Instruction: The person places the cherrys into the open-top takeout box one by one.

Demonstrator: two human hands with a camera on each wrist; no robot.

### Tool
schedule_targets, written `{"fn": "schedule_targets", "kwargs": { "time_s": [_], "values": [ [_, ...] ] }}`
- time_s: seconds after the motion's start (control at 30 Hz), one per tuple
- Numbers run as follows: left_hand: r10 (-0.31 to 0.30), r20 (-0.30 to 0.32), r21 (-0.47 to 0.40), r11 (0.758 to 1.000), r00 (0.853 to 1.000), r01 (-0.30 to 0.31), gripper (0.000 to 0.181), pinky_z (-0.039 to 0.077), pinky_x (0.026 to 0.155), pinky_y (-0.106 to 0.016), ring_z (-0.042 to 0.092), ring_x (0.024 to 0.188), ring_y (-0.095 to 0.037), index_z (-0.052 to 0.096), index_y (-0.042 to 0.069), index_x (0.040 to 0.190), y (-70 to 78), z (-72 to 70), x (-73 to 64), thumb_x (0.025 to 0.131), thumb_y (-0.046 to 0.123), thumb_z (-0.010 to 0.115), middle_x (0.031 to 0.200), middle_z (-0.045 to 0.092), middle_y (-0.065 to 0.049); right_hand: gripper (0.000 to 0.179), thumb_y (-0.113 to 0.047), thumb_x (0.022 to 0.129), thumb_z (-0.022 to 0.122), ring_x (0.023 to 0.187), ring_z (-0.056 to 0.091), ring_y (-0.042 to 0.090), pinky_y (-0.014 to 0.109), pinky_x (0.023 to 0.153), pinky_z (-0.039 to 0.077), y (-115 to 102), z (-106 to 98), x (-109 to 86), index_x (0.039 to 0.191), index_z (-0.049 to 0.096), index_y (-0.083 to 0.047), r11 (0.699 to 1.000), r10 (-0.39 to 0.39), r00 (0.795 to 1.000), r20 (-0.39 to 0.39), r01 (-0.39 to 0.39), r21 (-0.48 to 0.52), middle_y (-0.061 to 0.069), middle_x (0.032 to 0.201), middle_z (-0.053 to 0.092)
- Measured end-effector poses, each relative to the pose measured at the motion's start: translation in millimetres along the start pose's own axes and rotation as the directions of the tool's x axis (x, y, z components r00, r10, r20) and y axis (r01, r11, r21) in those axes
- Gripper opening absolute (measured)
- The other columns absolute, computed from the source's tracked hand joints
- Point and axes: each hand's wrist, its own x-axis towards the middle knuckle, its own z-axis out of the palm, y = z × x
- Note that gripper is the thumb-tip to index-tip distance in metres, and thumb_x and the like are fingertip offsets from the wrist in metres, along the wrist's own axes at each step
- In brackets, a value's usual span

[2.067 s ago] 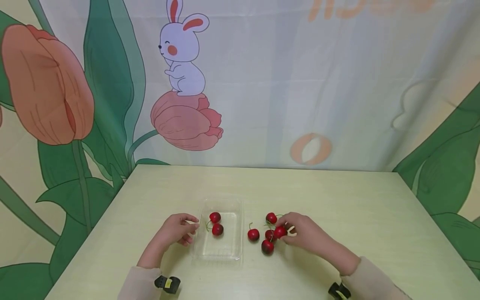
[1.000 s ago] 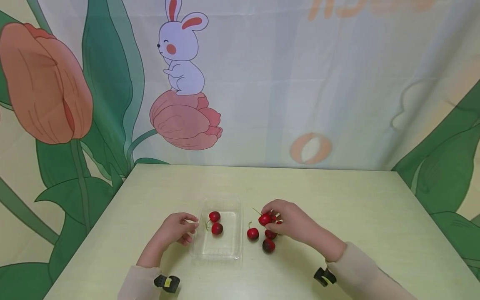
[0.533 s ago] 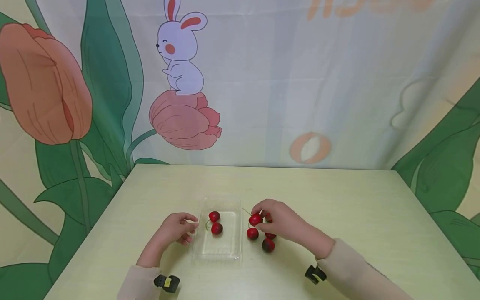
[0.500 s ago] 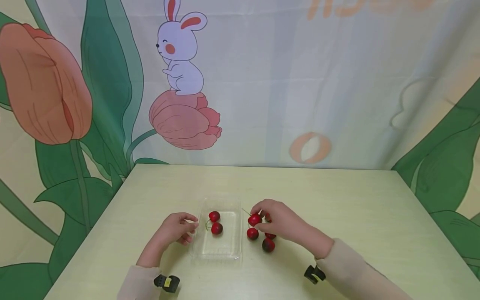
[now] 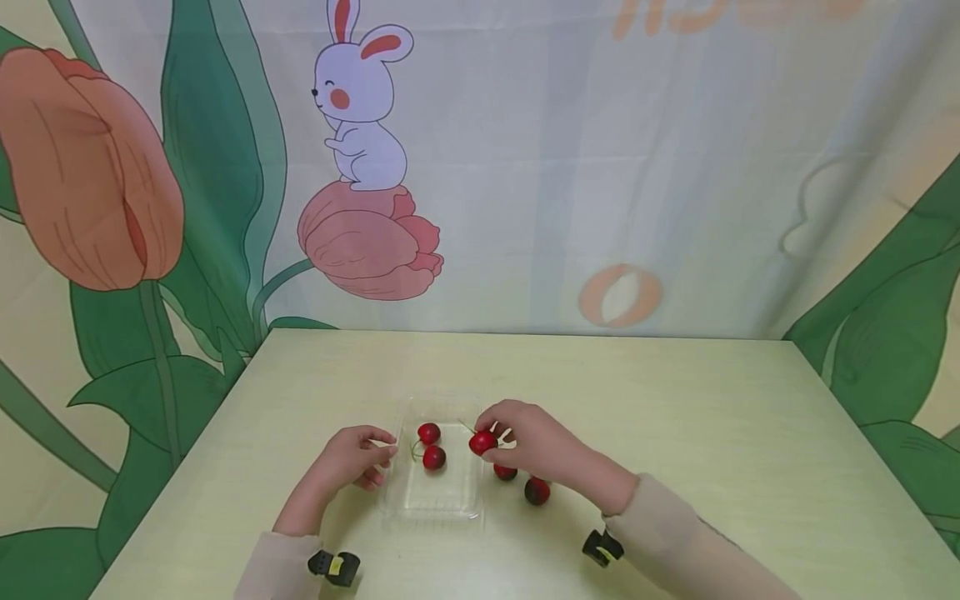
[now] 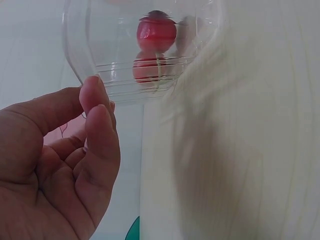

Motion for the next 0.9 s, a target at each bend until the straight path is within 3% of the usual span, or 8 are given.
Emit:
{"fn": "schedule_targets", "kwargs": {
  "time_s": [0.23,0.9],
  "values": [
    [-0.002,-0.005,0.003,1.0,1.0,0.002,0.028,0.058,0.056,-0.026,0.061,0.056,-0.014,0.064,-0.004,0.122,1.8,0.3,-0.6,0.1,0.014,0.065,0.086,0.069,-0.012,0.027,-0.007,0.089,0.077,0.1,0.067,0.024,0.044,0.092,0.06,-3.4,10.2,7.1,0.115,0.069,-0.003,0.999,-0.008,1.0,0.017,0.007,0.036,0.008,0.111,0.07],
    [0.002,-0.01,-0.002,1.0,1.0,-0.002,0.029,0.058,0.055,-0.026,0.061,0.056,-0.013,0.064,-0.005,0.122,2.1,0.8,-1.5,0.1,0.014,0.065,0.086,0.068,-0.013,0.025,-0.009,0.088,0.079,0.097,0.068,0.025,0.031,0.086,0.06,-1.4,42.0,25.3,0.112,0.072,-0.005,0.998,-0.059,0.996,0.068,0.059,0.005,0.007,0.109,0.073]
  ]
}}
